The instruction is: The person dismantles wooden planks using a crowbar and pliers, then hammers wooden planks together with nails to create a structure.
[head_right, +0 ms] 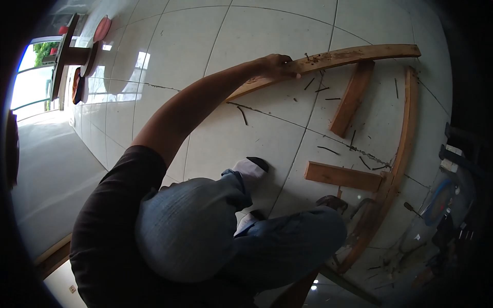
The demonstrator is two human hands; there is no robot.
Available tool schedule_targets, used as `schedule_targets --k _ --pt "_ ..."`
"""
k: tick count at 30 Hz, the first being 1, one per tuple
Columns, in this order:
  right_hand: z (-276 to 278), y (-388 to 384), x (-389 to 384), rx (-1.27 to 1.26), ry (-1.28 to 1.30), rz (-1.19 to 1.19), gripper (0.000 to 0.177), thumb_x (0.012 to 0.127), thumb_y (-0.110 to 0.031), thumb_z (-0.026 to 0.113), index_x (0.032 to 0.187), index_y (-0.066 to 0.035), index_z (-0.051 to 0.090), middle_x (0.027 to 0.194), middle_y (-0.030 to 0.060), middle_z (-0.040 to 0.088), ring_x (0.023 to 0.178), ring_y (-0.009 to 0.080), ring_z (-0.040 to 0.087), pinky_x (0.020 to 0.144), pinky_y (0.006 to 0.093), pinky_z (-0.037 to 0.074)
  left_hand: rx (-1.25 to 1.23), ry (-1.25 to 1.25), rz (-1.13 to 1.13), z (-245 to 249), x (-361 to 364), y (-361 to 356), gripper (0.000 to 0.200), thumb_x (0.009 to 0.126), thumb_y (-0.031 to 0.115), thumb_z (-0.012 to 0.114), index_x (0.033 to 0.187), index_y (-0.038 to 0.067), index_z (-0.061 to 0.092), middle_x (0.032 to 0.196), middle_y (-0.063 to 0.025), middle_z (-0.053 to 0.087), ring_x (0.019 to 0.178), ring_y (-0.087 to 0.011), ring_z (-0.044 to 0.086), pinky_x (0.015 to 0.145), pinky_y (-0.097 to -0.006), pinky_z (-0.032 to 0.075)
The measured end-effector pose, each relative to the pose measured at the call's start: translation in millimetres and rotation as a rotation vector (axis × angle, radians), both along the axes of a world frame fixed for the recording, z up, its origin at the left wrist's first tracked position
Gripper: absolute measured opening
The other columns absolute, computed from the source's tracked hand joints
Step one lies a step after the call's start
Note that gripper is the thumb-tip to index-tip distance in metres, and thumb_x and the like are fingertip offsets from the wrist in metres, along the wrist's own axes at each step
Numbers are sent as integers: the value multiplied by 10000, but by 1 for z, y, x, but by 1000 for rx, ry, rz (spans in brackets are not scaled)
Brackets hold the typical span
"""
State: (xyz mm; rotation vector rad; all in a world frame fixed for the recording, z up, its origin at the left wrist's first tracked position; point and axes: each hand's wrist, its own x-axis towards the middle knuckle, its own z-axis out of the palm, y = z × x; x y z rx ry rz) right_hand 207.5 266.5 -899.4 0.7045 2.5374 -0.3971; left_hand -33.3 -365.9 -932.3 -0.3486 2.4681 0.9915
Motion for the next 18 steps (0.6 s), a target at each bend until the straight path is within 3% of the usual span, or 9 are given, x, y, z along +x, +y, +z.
schedule_targets --k 4,7,12,15,18 --pt "-11 3 3 -5 -4 -5 556 1047 -437 435 1126 87 605 1020 244 664 982 410 643 838 489 498 0 96 51 -18 -3 8 749 855 648 645 1198 -18 646 1070 -210 700 1036 -344 655 912 -431 506" --pt "-19 7 5 -11 -3 1 564 1049 -438 426 1125 92 603 1026 257 662 992 427 640 841 498 495 76 38 86 10 0 13 703 859 619 657 1143 -24 671 1001 -192 705 970 -319 661 882 -424 508" --pt "-30 16 10 -23 9 -20 578 1053 -441 411 1124 100 601 1036 277 660 1009 455 633 848 512 492 81 143 235 51 -12 11 748 850 633 671 1182 -37 666 1038 -203 707 995 -288 677 887 -405 525" --pt "-36 18 8 -28 17 -19 586 1055 -442 402 1123 105 599 1042 290 658 1019 472 629 852 520 489 100 229 304 63 -33 0 741 886 641 649 1114 -64 659 920 -131 696 848 -186 651 768 -359 542" --pt "-49 23 5 -46 28 -5 594 1057 -444 393 1122 110 597 1048 302 657 1029 489 626 855 528 487 131 324 415 71 -46 7 748 878 681 618 1042 -48 655 852 -113 661 779 -166 628 717 -356 531"
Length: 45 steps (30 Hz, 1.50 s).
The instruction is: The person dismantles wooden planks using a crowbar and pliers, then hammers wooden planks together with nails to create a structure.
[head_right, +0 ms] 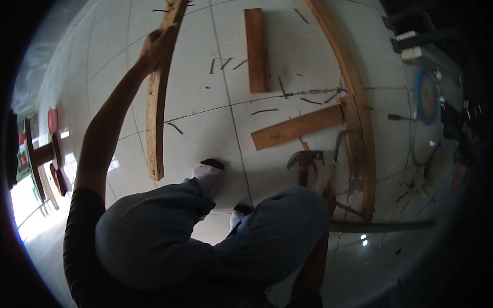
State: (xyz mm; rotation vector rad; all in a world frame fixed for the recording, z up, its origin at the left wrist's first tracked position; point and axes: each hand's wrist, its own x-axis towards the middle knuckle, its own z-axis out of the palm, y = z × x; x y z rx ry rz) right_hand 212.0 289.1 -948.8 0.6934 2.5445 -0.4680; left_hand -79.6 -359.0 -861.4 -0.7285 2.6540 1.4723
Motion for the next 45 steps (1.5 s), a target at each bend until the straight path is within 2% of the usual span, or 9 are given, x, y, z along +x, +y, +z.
schedule_targets --k 2,9,14,19,28,36,39,42,45 --pt "-3 1 -4 0 -15 2 600 1058 -445 387 1122 114 596 1052 310 656 1036 501 623 858 534 485 -34 -27 88 -5 -7 6 757 876 692 601 1031 -48 651 829 -102 646 778 -165 623 710 -353 525" --pt "45 -38 -35 47 -36 -78 637 1059 -467 360 1085 123 598 1039 361 643 1050 538 597 861 566 461 -169 -63 279 -34 -5 21 840 819 748 600 1071 -48 682 1016 -223 690 963 -307 673 861 -439 526" --pt "25 -26 -29 96 12 -67 649 1063 -475 349 1091 119 609 1016 355 645 1036 537 596 855 567 444 -114 -9 332 -22 -41 -3 861 819 736 620 1111 -71 691 1037 -224 705 972 -327 694 827 -427 547" --pt "8 -19 -19 59 35 -78 674 1061 -498 351 1085 128 600 999 346 642 1006 537 595 847 552 449 -154 -7 463 -2 -69 8 876 832 712 619 1088 -125 674 1110 -315 672 1052 -410 682 896 -487 547" --pt "-12 -5 -13 28 42 -62 728 1044 -556 329 1143 114 594 1068 352 625 1068 531 572 899 549 422 25 -63 635 -84 -14 56 748 878 601 636 1001 -137 624 1011 -337 661 1027 -461 645 904 -498 497" --pt "-1 -26 -22 4 1 -124 711 1032 -536 370 1151 120 616 1101 334 642 1050 500 598 899 540 432 -3 -164 556 -96 18 80 731 879 578 649 1064 -127 587 1046 -309 663 1026 -423 656 902 -479 509" --pt "-12 -15 -21 41 -62 -104 695 1029 -530 385 1149 109 630 1092 323 653 1034 490 611 887 536 441 -203 -129 398 -104 17 77 735 899 605 598 975 -125 632 987 -298 684 920 -404 695 875 -478 532" --pt "-20 -13 -17 45 -32 -172 672 1030 -520 381 1161 89 634 1089 314 658 1028 485 616 883 531 448 -197 -333 169 -83 14 70 764 920 622 547 1043 -128 618 1006 -279 693 902 -378 710 862 -459 548" --pt "-92 40 15 -83 5 -145 665 1027 -521 390 1154 83 636 1081 312 661 1028 492 616 879 520 449 -210 -516 -9 -78 9 58 750 940 640 512 1158 -75 569 976 -232 693 888 -319 717 780 -409 567"
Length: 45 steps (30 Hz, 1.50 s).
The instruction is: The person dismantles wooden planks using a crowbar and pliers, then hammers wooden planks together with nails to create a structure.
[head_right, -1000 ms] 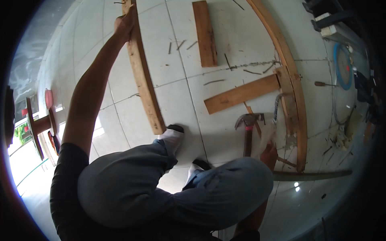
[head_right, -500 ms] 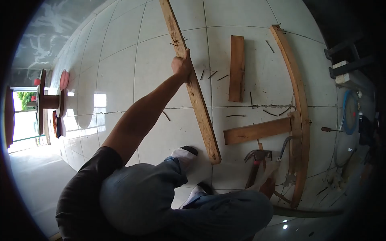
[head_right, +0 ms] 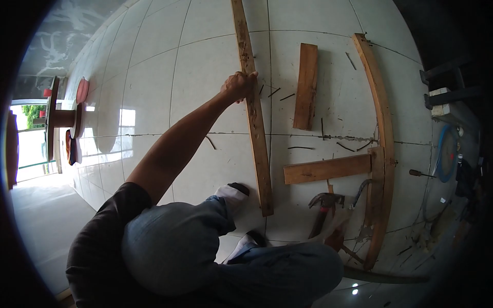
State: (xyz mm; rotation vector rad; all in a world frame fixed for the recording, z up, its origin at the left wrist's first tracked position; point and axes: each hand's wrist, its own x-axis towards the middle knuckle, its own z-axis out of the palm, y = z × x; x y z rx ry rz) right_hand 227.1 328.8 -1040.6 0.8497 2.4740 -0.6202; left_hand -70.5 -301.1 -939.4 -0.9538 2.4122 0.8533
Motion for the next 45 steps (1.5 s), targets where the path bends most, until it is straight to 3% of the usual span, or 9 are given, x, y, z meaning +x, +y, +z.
schedule_targets --k 4,7,10,16,25,31,36,39,45 --pt "49 -42 -26 108 -48 -37 625 1040 -486 413 1116 95 630 1012 304 659 940 453 631 834 512 447 -402 212 -31 30 17 26 619 949 596 545 1128 4 559 993 -179 653 880 -288 685 724 -384 564" --pt "55 -46 -28 123 -55 -29 616 1042 -478 416 1100 98 628 989 296 653 918 439 622 822 507 446 -300 617 -307 39 45 78 542 916 495 655 1120 9 530 1094 -174 566 845 -283 616 716 -425 549" --pt "51 -49 -31 125 -49 -29 607 1044 -469 420 1083 101 626 967 289 648 896 426 613 810 502 445 11 347 -757 52 69 164 716 891 581 654 1263 -6 482 1239 -200 551 1147 -363 594 888 -467 548" --pt "50 -46 -35 148 -42 -16 592 1048 -452 427 1050 107 623 921 274 638 852 398 595 786 493 442 236 -49 -953 28 83 233 848 806 546 761 1302 -38 398 1217 -247 559 1158 -349 592 901 -480 535" --pt "70 -41 -31 173 1 20 574 1054 -427 438 1001 116 617 854 252 622 787 357 567 750 479 438 -55 348 -1064 -24 133 277 767 756 223 770 1345 -44 357 1240 -214 456 1207 -366 499 943 -465 475" --pt "103 -37 -24 197 149 77 565 1058 -410 445 968 122 613 809 238 611 743 330 548 726 470 435 158 270 -1145 78 92 229 682 784 116 693 1345 -57 346 1257 -245 443 1026 -393 659 788 -445 586" --pt "188 -63 -61 167 456 190 559 1062 -396 451 940 127 610 771 226 603 707 307 533 706 462 433 -51 304 -1004 150 89 134 646 847 296 649 1359 2 385 1093 -245 641 837 -346 729 652 -469 616" --pt "253 -114 -104 43 597 261 564 1060 -390 465 898 134 597 734 207 590 678 285 512 681 448 431 -218 239 -850 153 96 51 531 771 319 721 1131 24 465 823 -133 691 760 -331 720 650 -423 591" --pt "326 -222 -178 -181 476 522 469 1024 -341 527 952 115 607 816 266 629 722 353 596 712 469 464 -304 142 -690 126 83 -29 489 762 257 665 1157 6 526 977 -162 696 915 -328 706 780 -452 574"
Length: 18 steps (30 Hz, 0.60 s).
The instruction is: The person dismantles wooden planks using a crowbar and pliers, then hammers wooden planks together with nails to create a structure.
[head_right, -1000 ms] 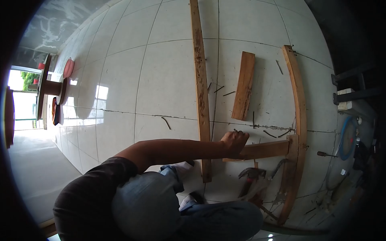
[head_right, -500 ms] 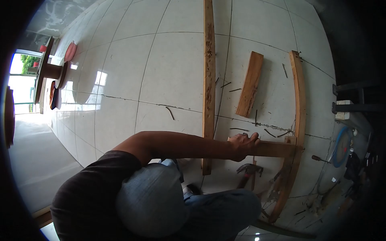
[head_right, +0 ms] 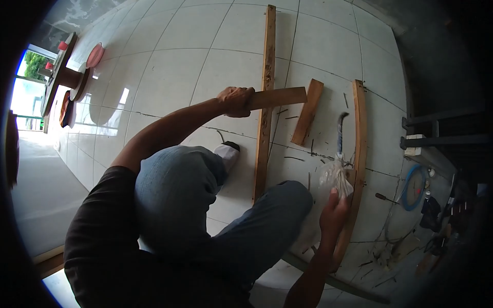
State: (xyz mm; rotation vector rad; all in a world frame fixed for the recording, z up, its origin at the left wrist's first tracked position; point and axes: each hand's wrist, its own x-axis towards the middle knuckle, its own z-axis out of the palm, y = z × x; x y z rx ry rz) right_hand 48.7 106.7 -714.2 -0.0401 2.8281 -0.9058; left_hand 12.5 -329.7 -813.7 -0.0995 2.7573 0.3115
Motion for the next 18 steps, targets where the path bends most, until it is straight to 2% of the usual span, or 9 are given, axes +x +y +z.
schedule_targets --k 3,6,9,12,13,16,18 --pt "-13 -53 -31 -69 53 172 424 1011 -314 515 1014 98 616 931 317 652 872 444 656 791 486 490 0 -38 -11 -18 -12 -24 515 760 265 671 1197 36 526 1023 -156 691 928 -319 705 794 -440 576" --pt "-6 -114 -58 56 -207 268 418 1006 -311 496 1039 86 622 1009 331 656 995 485 640 849 495 491 40 3 -25 -53 -18 -49 526 758 282 679 1212 61 531 1022 -133 695 933 -308 705 800 -435 573" --pt "-26 -144 -83 208 -316 335 432 998 -328 503 1064 82 622 991 310 664 966 478 640 842 482 489 107 -36 1 -62 -24 -56 516 757 293 682 1200 71 539 1001 -115 700 942 -298 703 808 -432 570" --pt "-32 -164 -110 188 -483 344 450 992 -349 509 1063 81 622 945 285 665 919 435 645 845 465 483 157 -40 4 -59 -19 -60 484 754 294 682 1165 73 553 957 -105 700 927 -295 696 809 -424 568" --pt "-30 -172 -117 137 -482 395 451 996 -367 501 1056 63 626 822 202 653 737 323 643 690 434 499 151 -37 -5 -58 -21 -62 479 754 291 681 1161 75 554 953 -105 699 921 -296 696 808 -423 569" --pt "10 -212 -139 253 -663 304 375 990 -371 531 946 -13 632 688 18 528 553 136 521 459 322 393 130 -55 -8 -59 -25 -65 450 739 261 669 1143 90 569 940 -97 698 903 -286 695 798 -421 573" --pt "13 -220 -168 300 -763 342 352 992 -366 529 953 -37 648 682 10 534 516 122 503 411 311 368 133 -80 -11 -49 -29 -66 442 730 248 662 1137 96 579 934 -92 701 898 -280 698 800 -418 575"
